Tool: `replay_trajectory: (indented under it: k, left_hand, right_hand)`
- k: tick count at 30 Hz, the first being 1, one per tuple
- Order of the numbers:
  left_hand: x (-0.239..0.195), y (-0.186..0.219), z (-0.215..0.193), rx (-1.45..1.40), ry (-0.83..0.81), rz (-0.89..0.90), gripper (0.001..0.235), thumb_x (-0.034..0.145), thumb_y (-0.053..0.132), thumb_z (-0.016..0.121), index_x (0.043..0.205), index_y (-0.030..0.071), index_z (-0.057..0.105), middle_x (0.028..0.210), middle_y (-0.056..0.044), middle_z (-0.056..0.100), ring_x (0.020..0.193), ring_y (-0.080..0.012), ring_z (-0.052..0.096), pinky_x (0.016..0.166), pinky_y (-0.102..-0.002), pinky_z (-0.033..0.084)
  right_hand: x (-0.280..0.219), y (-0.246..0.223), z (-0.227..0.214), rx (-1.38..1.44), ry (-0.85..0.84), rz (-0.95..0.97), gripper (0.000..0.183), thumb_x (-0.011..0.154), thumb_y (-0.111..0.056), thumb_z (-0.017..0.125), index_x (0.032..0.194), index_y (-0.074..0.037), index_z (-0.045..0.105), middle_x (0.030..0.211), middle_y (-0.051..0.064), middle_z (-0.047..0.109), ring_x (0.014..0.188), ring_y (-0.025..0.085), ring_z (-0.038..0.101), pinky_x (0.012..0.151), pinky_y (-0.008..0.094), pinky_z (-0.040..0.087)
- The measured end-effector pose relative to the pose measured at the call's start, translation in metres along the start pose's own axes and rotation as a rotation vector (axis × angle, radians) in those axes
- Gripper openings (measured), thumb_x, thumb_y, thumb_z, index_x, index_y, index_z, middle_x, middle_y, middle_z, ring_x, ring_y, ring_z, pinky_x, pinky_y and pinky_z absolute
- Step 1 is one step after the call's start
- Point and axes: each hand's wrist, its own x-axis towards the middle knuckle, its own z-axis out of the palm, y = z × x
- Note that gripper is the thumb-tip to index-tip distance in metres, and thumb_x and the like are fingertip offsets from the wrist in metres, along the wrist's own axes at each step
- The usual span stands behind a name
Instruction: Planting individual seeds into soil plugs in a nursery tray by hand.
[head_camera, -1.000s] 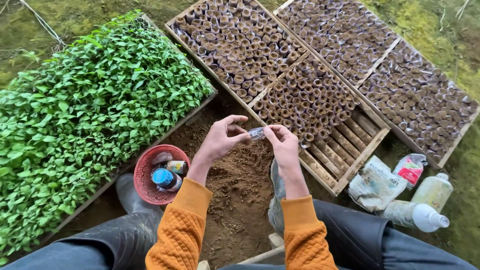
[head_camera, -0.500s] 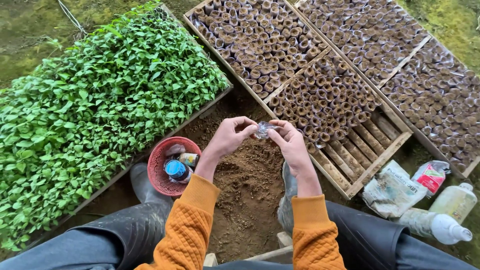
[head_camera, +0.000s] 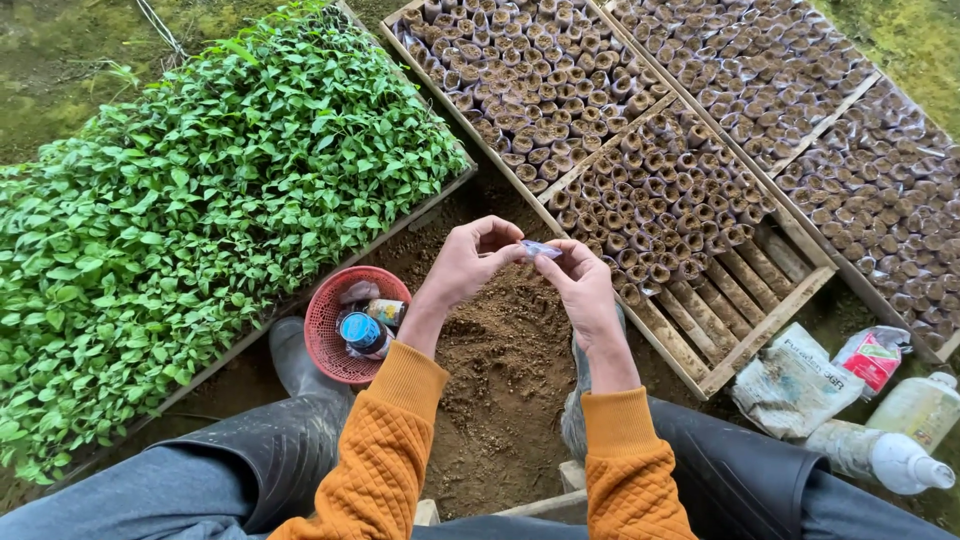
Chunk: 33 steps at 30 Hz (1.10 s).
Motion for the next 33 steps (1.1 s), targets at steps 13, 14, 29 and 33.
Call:
replay_trajectory:
  k: [13, 14, 29, 33]
  left_hand:
    - [-0.013, 0.076, 0.0, 0.256, 0.017, 0.3, 0.031, 0.093, 0.02, 0.079, 0.122, 0.014, 0.069, 0.104, -0.005, 0.075, 0.1, -0.0177, 0.072, 0.093, -0.042, 0.057]
    - [-0.014, 0.077, 0.002, 0.33, -0.015, 0.36, 0.033, 0.09, 0.02, 0.081, 0.121, 0.015, 0.069, 0.103, -0.005, 0.076, 0.099, -0.0183, 0.072, 0.093, -0.043, 0.055]
    - [-0.015, 0.063, 0.003, 0.484, -0.149, 0.369, 0.049, 0.081, 0.002, 0.08, 0.126, 0.01, 0.065, 0.091, -0.007, 0.074, 0.085, -0.023, 0.074, 0.09, -0.043, 0.056]
    - [-0.008, 0.047, -0.004, 0.473, -0.07, 0.304, 0.046, 0.081, 0.002, 0.079, 0.123, 0.015, 0.066, 0.087, -0.001, 0.076, 0.084, -0.0177, 0.075, 0.087, -0.036, 0.058]
  right_hand:
    - [-0.001, -0.011, -0.003, -0.023, -0.023, 0.06, 0.013, 0.096, -0.018, 0.075, 0.1, -0.007, 0.072, 0.082, 0.002, 0.07, 0.076, 0.008, 0.066, 0.07, 0.02, 0.054]
    - [-0.001, -0.013, -0.003, -0.035, -0.037, 0.065, 0.013, 0.096, -0.019, 0.075, 0.1, -0.007, 0.073, 0.083, 0.001, 0.07, 0.076, 0.008, 0.065, 0.07, 0.02, 0.054]
    - [-0.007, -0.03, 0.0, -0.154, -0.146, 0.067, 0.006, 0.095, -0.014, 0.075, 0.098, -0.009, 0.074, 0.081, -0.001, 0.071, 0.076, 0.007, 0.062, 0.073, 0.022, 0.05]
    - [-0.01, -0.042, 0.003, -0.178, -0.086, 0.061, 0.009, 0.095, -0.017, 0.077, 0.098, -0.009, 0.074, 0.079, 0.0, 0.07, 0.074, 0.007, 0.06, 0.069, 0.021, 0.05]
